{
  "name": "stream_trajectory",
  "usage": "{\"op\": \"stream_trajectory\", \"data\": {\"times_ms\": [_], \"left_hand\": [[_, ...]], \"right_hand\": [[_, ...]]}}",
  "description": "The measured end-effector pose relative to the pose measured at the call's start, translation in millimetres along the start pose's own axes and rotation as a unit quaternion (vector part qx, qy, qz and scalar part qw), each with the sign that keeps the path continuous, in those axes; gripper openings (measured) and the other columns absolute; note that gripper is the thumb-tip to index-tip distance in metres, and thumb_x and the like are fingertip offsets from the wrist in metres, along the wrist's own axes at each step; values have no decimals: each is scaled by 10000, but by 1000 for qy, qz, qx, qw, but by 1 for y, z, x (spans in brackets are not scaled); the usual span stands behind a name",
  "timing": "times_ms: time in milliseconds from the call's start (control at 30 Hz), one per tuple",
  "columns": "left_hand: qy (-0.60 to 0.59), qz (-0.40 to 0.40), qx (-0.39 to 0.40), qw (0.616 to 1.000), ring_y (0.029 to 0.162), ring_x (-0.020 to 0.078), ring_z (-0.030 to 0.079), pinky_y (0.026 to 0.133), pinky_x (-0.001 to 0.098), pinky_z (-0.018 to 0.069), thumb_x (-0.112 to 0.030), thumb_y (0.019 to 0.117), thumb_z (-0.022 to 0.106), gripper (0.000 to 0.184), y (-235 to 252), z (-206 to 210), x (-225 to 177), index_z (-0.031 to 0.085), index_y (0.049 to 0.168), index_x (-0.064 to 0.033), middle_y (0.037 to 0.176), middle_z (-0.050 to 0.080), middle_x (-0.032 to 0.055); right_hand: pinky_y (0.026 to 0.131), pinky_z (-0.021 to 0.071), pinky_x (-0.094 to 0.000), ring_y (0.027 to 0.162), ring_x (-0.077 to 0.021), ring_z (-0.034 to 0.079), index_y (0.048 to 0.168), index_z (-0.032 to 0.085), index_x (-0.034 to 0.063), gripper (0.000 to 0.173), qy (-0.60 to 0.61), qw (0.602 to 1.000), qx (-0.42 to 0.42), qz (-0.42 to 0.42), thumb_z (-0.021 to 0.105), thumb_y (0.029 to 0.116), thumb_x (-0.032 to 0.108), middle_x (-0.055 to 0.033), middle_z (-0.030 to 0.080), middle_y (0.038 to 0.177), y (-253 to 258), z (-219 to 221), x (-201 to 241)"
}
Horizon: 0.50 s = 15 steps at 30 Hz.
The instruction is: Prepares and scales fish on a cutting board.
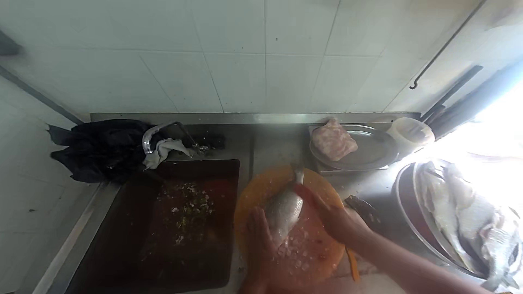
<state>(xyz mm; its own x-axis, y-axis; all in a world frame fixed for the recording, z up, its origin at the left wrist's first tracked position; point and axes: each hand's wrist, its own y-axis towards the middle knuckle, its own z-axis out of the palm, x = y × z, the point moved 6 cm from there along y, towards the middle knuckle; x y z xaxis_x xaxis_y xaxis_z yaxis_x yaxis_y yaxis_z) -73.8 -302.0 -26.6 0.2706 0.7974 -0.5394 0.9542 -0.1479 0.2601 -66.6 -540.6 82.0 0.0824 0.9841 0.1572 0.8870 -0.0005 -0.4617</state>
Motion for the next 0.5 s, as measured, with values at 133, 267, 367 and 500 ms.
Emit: {"op": "stream_trajectory", "data": {"times_ms": [133,267,367,500], "left_hand": [[3,-25,28,999,1556,359,220,1262,586,177,-649,783,709,1161,-3,-5,-12,226,1615,0,1659,260,231],[18,-20,28,999,1555,357,228,1253,605,161,-696,792,675,1164,1,-6,-6,240,1611,7,1656,270,231],[20,-10,14,1000,1537,350,281,1243,595,204,-731,786,673,1160,1,-3,-6,282,1602,-5,1639,318,224],[1,-31,31,999,1553,344,238,1253,599,170,-664,793,691,1147,1,-9,-14,240,1611,2,1652,290,217]], "right_hand": [[747,583,-621,888,-418,714,1667,94,258,715,46,998,-4,33,465,1055,251,-199,698,1019,32,39,2],[619,612,-546,696,-342,728,1657,211,181,655,57,995,-41,-66,475,1059,223,-156,716,931,-59,72,26],[734,594,-607,847,-405,725,1658,223,248,614,54,998,9,-26,433,1080,253,-194,712,1052,-32,38,4],[771,584,-602,884,-417,720,1666,88,215,699,40,997,-11,72,449,1069,255,-208,704,1010,40,37,-13]]}}
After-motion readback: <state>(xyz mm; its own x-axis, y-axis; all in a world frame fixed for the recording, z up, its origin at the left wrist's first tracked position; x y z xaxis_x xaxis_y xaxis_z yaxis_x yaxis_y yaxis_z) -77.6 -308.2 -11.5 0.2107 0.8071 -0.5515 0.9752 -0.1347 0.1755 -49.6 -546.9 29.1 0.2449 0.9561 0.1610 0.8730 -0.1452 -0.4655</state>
